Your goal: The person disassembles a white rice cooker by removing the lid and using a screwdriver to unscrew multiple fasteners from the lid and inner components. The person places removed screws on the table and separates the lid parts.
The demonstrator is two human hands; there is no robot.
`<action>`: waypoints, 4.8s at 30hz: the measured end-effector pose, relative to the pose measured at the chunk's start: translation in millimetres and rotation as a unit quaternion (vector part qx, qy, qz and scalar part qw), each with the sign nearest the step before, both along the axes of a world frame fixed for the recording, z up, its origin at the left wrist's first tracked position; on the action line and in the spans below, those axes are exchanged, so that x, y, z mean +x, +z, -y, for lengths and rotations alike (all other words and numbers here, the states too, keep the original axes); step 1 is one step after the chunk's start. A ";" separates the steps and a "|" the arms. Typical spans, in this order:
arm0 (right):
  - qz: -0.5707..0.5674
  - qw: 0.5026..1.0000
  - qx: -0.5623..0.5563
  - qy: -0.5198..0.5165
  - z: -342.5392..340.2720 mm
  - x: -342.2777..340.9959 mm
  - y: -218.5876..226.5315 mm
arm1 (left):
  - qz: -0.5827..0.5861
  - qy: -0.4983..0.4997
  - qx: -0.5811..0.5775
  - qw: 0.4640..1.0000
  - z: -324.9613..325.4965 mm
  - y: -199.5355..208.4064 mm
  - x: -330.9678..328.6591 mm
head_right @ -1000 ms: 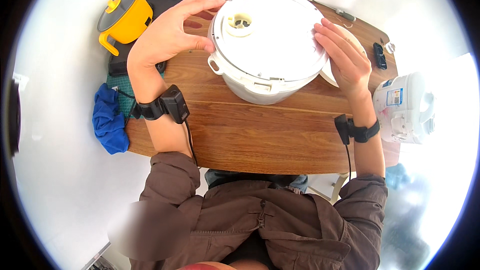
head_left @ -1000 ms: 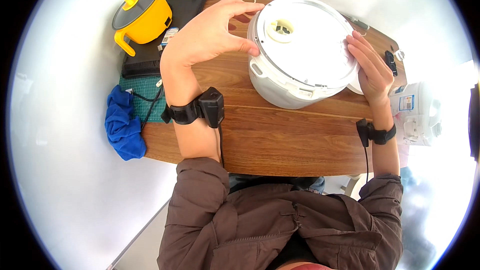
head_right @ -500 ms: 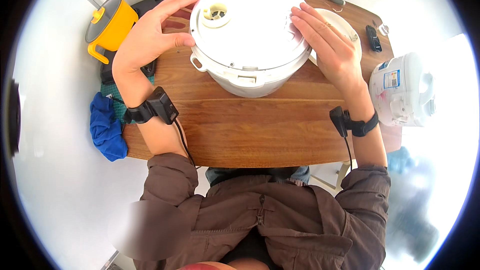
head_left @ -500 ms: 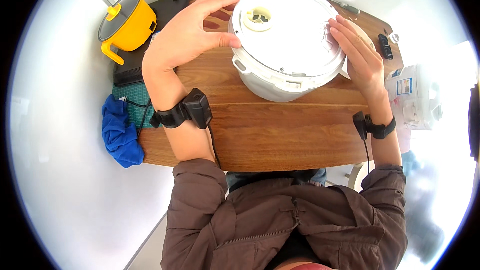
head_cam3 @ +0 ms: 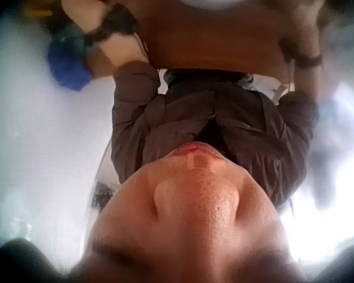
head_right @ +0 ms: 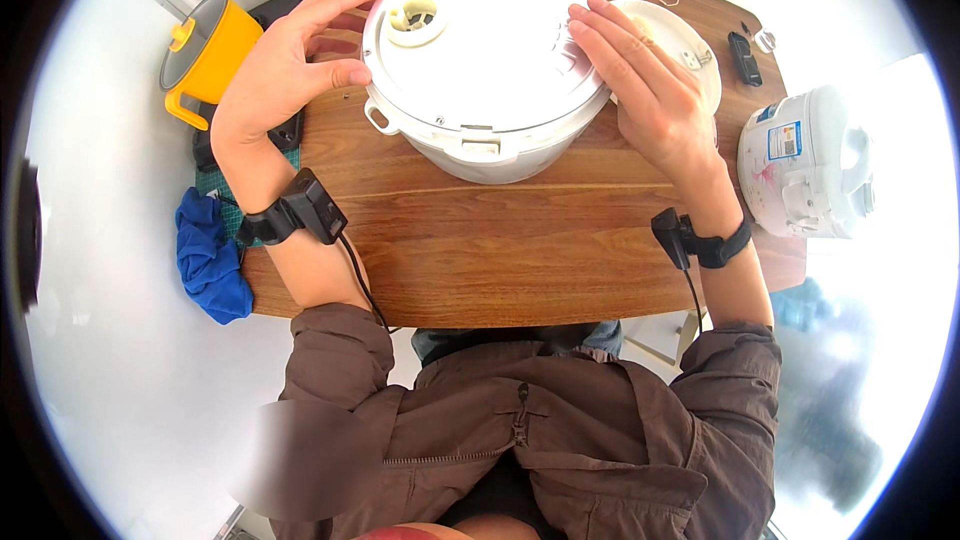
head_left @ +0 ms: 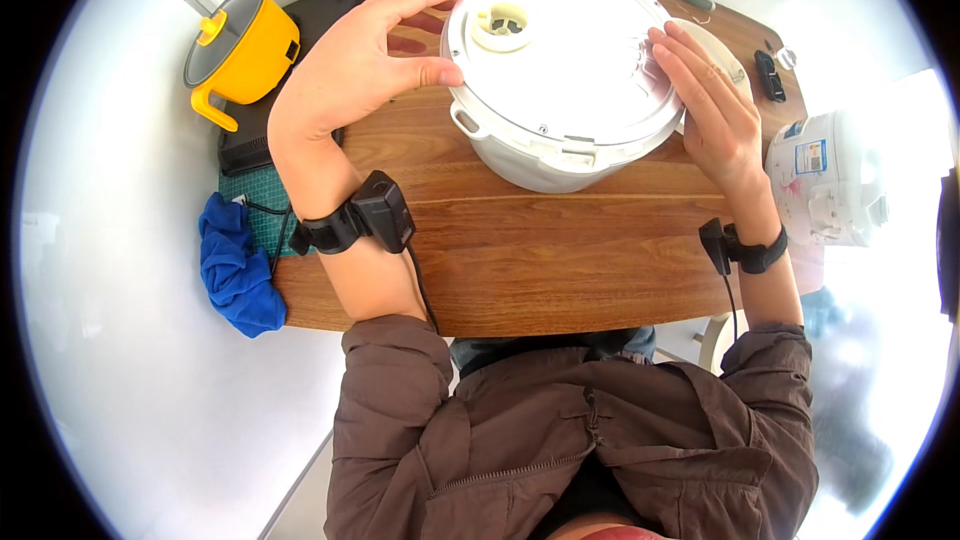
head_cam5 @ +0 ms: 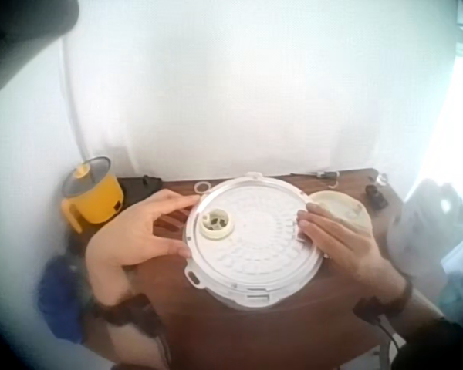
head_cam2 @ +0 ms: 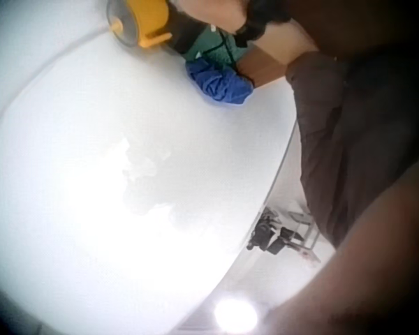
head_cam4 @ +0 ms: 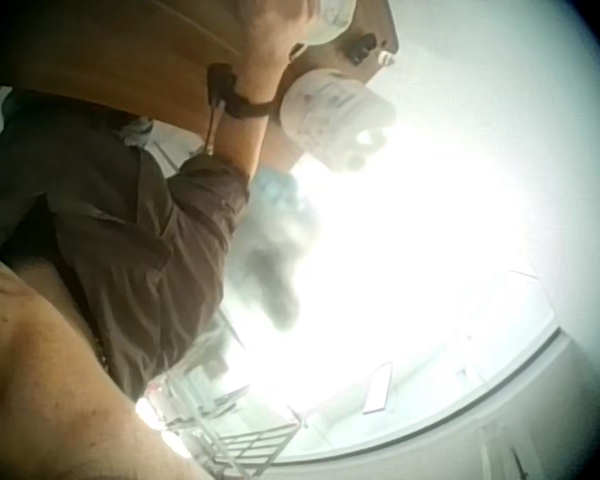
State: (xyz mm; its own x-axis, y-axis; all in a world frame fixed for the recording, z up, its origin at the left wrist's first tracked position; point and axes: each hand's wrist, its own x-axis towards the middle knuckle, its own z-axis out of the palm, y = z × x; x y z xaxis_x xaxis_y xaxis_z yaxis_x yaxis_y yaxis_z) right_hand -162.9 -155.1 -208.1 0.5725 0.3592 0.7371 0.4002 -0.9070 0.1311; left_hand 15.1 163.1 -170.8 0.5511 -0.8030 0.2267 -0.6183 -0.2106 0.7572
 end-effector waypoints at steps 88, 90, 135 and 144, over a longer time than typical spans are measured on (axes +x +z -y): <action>-0.202 0.846 0.193 -0.454 99.1 -96.4 -99.5 | 0.050 0.198 0.313 0.928 16.7 -115.1 72.4; -0.247 0.838 0.192 -0.447 103.9 -93.4 -105.6 | 0.005 0.221 0.320 0.921 17.4 -115.1 73.1; 0.029 0.926 0.371 0.059 -44.3 -42.2 51.1 | -0.295 -0.109 -0.541 0.780 60.8 21.9 -38.6; 0.084 0.979 0.187 0.003 -38.8 -49.5 63.7 | -0.177 -0.047 -0.499 0.847 56.0 25.6 -41.8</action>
